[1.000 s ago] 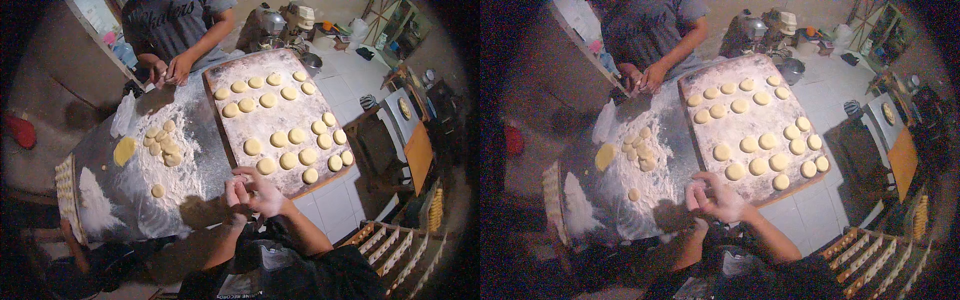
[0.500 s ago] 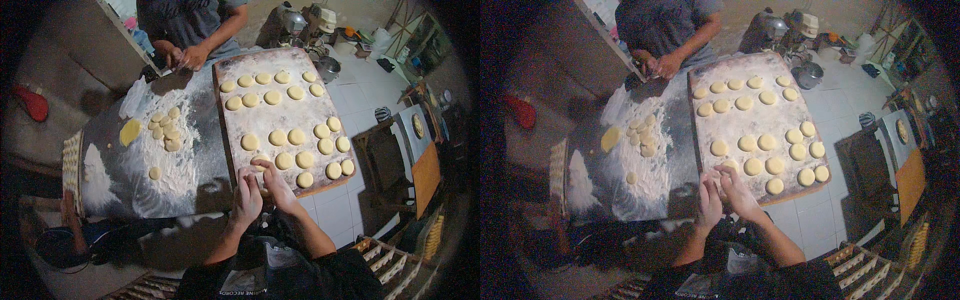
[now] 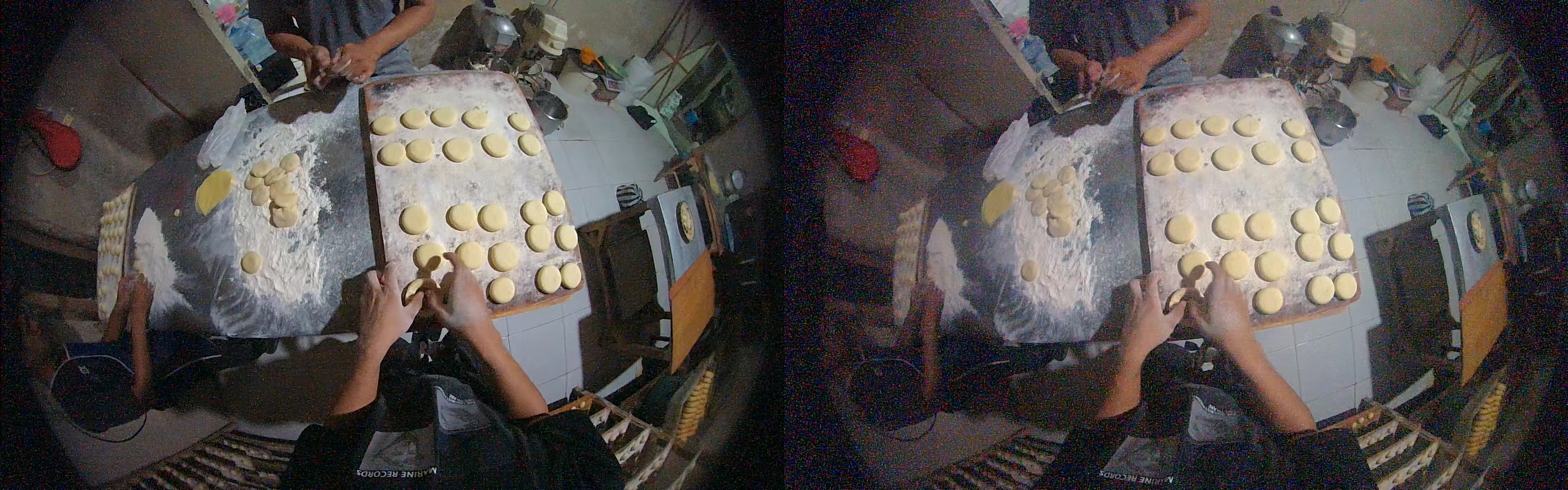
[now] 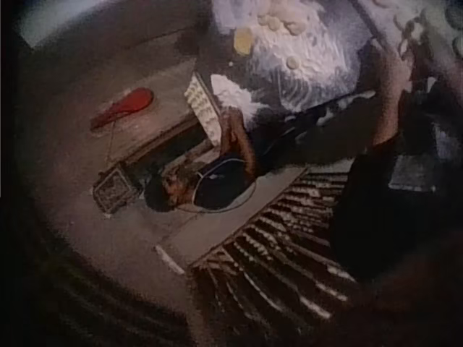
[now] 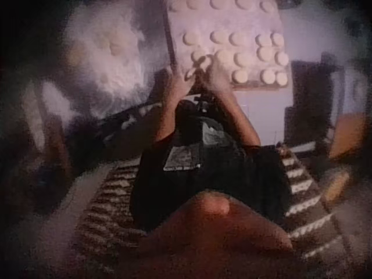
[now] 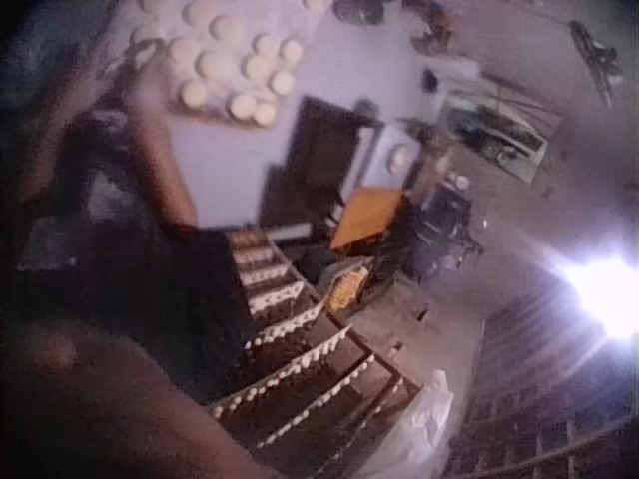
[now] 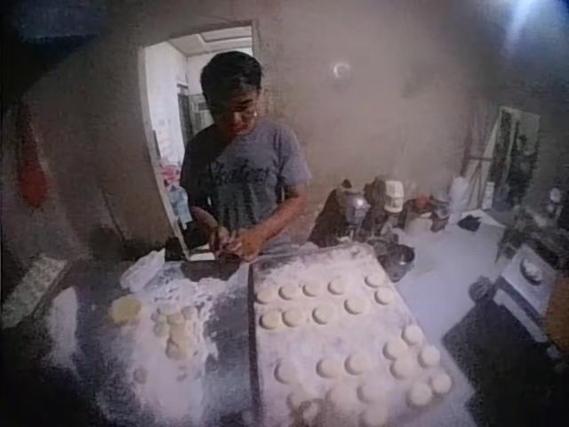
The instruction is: The person shapes small dough pieces into ring shapes by hand and places them on a wooden board. Another person works alongside, also shaping dough. The camera wearer occasionally moves the board to a nearby rack.
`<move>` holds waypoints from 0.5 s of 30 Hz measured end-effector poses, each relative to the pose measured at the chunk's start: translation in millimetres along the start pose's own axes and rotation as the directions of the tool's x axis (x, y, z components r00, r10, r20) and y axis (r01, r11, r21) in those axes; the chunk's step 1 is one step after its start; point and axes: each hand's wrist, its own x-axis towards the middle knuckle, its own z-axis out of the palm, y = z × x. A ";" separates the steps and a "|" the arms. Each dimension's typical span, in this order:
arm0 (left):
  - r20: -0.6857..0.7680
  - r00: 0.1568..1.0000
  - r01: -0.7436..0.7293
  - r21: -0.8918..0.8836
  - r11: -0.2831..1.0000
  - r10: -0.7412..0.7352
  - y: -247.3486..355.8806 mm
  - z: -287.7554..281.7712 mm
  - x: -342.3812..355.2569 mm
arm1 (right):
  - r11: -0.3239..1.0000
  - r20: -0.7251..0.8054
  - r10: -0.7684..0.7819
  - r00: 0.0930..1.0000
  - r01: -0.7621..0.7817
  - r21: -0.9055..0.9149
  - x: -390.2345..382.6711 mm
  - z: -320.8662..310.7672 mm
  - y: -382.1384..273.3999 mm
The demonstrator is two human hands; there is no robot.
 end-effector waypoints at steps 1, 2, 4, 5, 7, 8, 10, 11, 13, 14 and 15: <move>-0.005 1.000 -0.014 -0.025 1.000 0.014 1.7 -4.3 6.2 | 0.991 0.026 0.041 0.999 -0.044 0.124 1.3 -6.4 -1.0; -0.017 1.000 -0.026 -0.051 0.998 0.026 2.3 -8.9 14.3 | 0.998 -0.085 0.040 0.996 -0.036 0.045 4.6 -12.0 2.2; -0.026 1.000 -0.008 -0.036 0.999 0.007 16.2 -5.8 38.1 | 0.993 -0.302 0.011 0.953 -0.047 -0.111 11.0 -26.7 13.7; -0.072 0.993 -0.088 0.042 0.995 0.091 20.3 -0.2 48.4 | 0.971 -0.286 -0.003 0.958 -0.066 -0.229 14.9 -31.0 16.8; -0.069 0.968 -0.235 0.094 0.967 0.242 25.9 15.5 58.5 | 0.887 -0.256 -0.031 0.966 -0.092 -0.452 25.9 -34.4 26.5; -0.160 0.940 -0.294 0.061 0.954 0.300 18.1 31.9 60.7 | 0.887 -0.215 -0.057 0.975 -0.049 -0.459 34.7 -32.6 36.0; -0.031 0.939 -0.343 -0.066 0.937 0.341 2.9 52.9 73.4 | 0.885 -0.108 -0.122 0.987 0.059 -0.462 56.6 -17.4 50.2; -0.030 0.946 -0.321 -0.243 0.915 0.323 0.0 54.2 72.2 | 0.928 -0.057 0.023 0.998 -0.043 -0.370 59.7 -18.2 23.7; -0.007 0.947 -0.273 -0.546 0.792 0.321 -3.7 1.1 63.6 | 0.985 -0.082 -0.011 0.997 -0.003 -0.173 56.2 -19.8 -10.8; -0.119 0.965 -0.261 -0.547 0.796 0.235 -19.7 -21.9 59.0 | 0.996 -0.054 -0.053 0.997 0.049 -0.081 59.8 -13.7 -36.2; -0.226 0.964 -0.244 -0.552 0.797 0.139 -37.5 -39.2 51.9 | 0.995 -0.022 -0.094 0.995 0.094 0.012 60.0 -4.0 -66.4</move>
